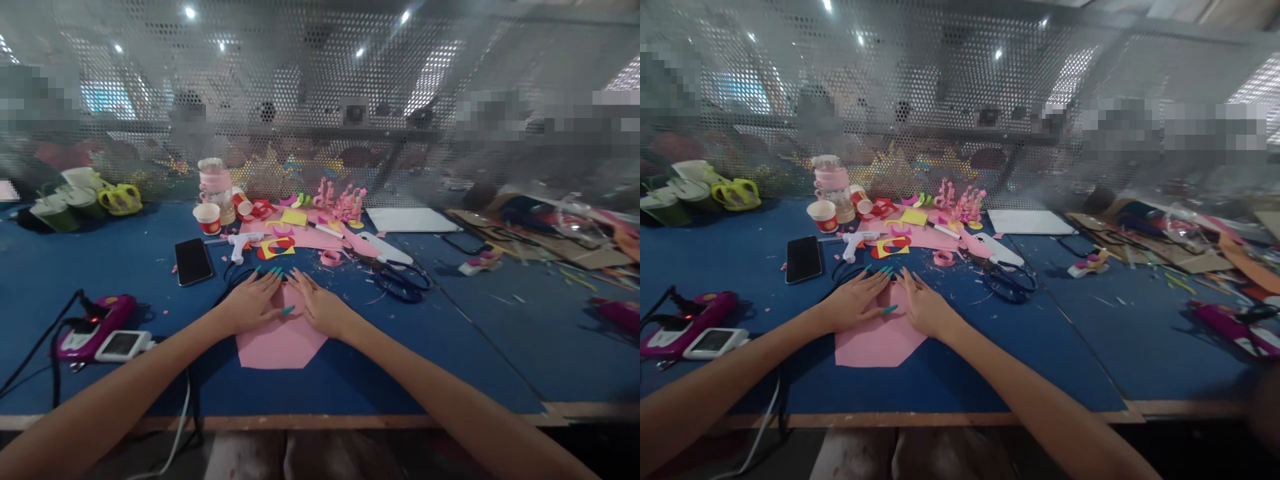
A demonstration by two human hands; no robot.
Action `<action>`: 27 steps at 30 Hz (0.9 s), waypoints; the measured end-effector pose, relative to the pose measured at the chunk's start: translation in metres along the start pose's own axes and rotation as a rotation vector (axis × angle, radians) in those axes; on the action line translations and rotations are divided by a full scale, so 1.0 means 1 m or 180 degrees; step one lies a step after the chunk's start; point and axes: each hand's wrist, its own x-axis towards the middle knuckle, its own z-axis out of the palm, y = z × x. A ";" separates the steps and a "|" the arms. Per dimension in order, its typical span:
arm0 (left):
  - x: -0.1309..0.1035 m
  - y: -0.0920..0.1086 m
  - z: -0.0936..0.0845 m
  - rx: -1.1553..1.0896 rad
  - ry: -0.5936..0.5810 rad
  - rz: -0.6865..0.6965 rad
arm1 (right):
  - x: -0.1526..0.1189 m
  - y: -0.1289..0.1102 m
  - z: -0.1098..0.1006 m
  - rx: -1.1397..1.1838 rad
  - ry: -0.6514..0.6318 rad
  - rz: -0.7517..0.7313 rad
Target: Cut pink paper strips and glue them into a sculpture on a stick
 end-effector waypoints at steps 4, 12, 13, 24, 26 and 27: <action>0.000 0.001 0.000 -0.0073 0.0020 0.0056 | -0.003 0.003 -0.002 -0.0104 0.0090 0.0152; 0.000 0.001 0.000 -0.0115 0.0051 0.0047 | -0.004 0.001 -0.004 -0.0091 0.0009 0.0180; 0.000 0.001 0.000 -0.0136 0.0040 0.0048 | -0.005 0.003 -0.005 -0.0037 0.0061 0.0215; 0.001 -0.004 0.010 -0.1012 0.0657 -0.0376 | -0.009 0.045 -0.032 0.0180 0.1135 0.0473; 0.002 -0.005 0.009 -0.0949 0.0809 -0.0459 | -0.007 0.046 -0.029 0.0058 0.0922 0.0470; 0.003 -0.006 0.009 -0.0858 0.0871 -0.0549 | -0.006 0.046 -0.027 0.0032 0.0837 0.0496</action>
